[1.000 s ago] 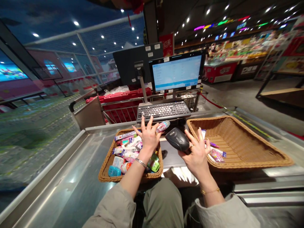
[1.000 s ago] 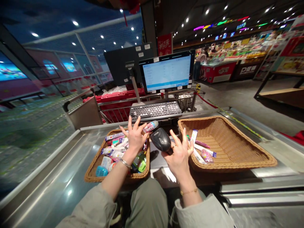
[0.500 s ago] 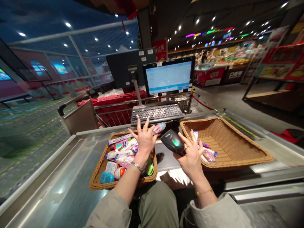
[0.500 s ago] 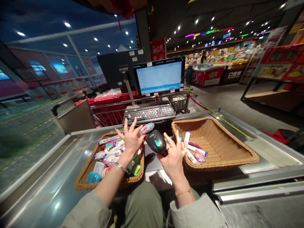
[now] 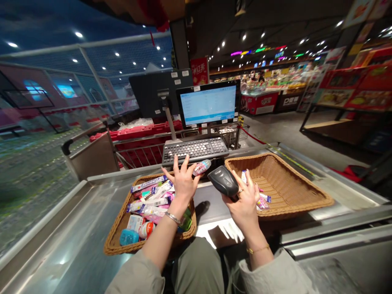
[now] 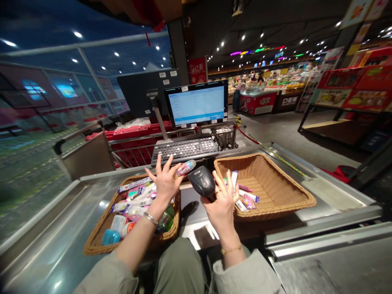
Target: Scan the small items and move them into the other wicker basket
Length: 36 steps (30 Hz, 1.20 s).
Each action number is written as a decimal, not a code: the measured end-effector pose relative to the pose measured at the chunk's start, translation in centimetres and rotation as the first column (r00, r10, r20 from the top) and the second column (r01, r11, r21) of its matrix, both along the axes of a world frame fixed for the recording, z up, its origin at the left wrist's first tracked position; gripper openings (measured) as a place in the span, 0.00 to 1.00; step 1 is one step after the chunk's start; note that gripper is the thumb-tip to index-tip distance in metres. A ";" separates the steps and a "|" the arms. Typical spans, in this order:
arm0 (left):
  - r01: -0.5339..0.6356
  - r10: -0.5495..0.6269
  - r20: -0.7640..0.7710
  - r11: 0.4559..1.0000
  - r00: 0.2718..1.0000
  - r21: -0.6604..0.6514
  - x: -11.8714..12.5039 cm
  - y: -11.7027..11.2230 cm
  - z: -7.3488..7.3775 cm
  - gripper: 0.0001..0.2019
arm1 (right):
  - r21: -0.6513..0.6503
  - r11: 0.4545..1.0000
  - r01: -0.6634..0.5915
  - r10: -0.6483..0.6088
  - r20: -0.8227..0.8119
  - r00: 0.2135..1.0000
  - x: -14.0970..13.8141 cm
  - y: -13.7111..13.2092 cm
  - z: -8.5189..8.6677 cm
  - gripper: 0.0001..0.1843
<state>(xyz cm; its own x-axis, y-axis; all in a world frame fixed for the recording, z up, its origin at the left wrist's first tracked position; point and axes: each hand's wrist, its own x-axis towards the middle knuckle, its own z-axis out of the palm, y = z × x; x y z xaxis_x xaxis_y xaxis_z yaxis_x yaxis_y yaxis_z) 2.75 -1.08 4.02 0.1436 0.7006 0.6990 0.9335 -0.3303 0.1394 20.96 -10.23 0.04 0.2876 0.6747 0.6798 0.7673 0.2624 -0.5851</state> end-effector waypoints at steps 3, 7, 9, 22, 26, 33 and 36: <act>0.021 -0.021 -0.001 1.000 1.000 -0.014 0.7 -0.1 0.5 0.18 | -0.008 0.999 0.043 -0.043 -0.060 0.997 0.7 0.0 0.2 0.24; 0.059 -0.059 -0.012 0.998 0.998 -0.014 1.8 -0.1 0.8 0.19 | -0.002 0.995 0.104 -0.103 -0.155 0.983 2.1 0.2 0.6 0.25; 0.083 -0.083 -0.021 0.996 0.996 -0.012 2.4 0.0 0.9 0.19 | -0.004 0.991 0.136 -0.134 -0.196 0.971 3.0 0.2 0.7 0.24; 0.285 -0.288 -0.133 0.958 0.948 -0.039 7.4 0.1 0.7 0.21 | -0.045 0.913 0.406 -0.388 -0.407 0.827 8.7 -1.1 1.2 0.29; 0.360 -0.359 -0.180 0.933 0.916 -0.029 9.1 0.5 0.1 0.19 | -0.048 0.896 0.441 -0.414 -0.444 0.794 9.8 -1.3 0.8 0.26; 0.419 -0.420 -0.233 0.906 0.877 -0.058 12.5 1.1 -0.3 0.24 | -0.072 0.861 0.503 -0.468 -0.500 0.729 11.1 -1.3 -0.2 0.33; 0.420 -0.427 -0.231 0.904 0.875 -0.080 12.7 1.0 -0.3 0.25 | -0.030 0.876 0.482 -0.430 -0.503 0.750 11.3 -1.3 -0.1 0.32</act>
